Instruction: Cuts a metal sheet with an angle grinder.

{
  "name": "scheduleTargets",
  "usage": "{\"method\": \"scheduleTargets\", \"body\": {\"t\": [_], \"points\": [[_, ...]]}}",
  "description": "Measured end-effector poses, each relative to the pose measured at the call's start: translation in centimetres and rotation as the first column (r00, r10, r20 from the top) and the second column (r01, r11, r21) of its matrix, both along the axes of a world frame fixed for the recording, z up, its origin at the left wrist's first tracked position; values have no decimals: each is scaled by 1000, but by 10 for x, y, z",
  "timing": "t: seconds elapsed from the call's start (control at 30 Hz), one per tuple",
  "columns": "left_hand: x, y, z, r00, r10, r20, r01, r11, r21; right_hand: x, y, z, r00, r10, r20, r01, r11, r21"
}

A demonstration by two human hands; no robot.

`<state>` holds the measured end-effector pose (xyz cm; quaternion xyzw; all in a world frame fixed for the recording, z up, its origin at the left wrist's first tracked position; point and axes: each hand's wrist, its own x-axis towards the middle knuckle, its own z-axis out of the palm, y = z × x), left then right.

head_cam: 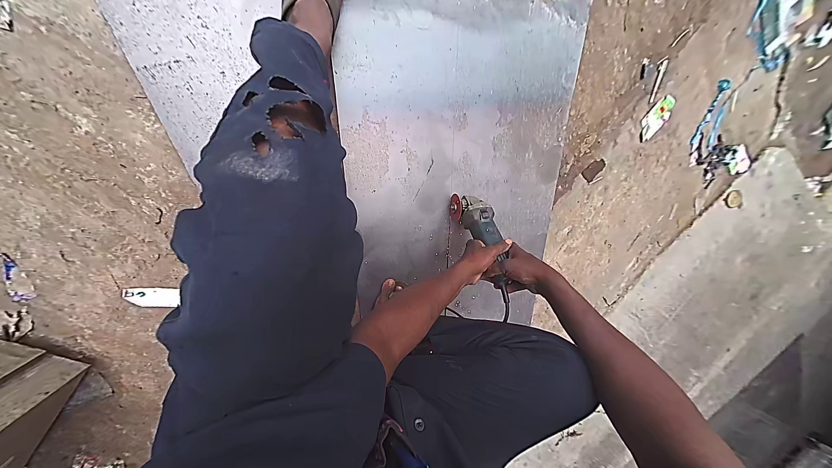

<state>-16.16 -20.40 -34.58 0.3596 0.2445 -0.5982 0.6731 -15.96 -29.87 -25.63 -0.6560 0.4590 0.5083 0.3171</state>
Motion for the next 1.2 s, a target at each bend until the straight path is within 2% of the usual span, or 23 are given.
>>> {"method": "scheduleTargets", "body": {"t": [0.2, 0.43, 1.2], "points": [[3, 5, 7, 999, 16, -32, -17, 1000, -21, 1, 0, 1, 1000, -1, -2, 1, 1000, -17], [10, -1, 0, 998, 17, 64, -18, 1000, 10, 7, 0, 1, 999, -20, 31, 22, 998, -63], [13, 2, -1, 998, -1, 67, 2, 1000, -12, 10, 3, -1, 1000, 5, 12, -4, 999, -40]]}}
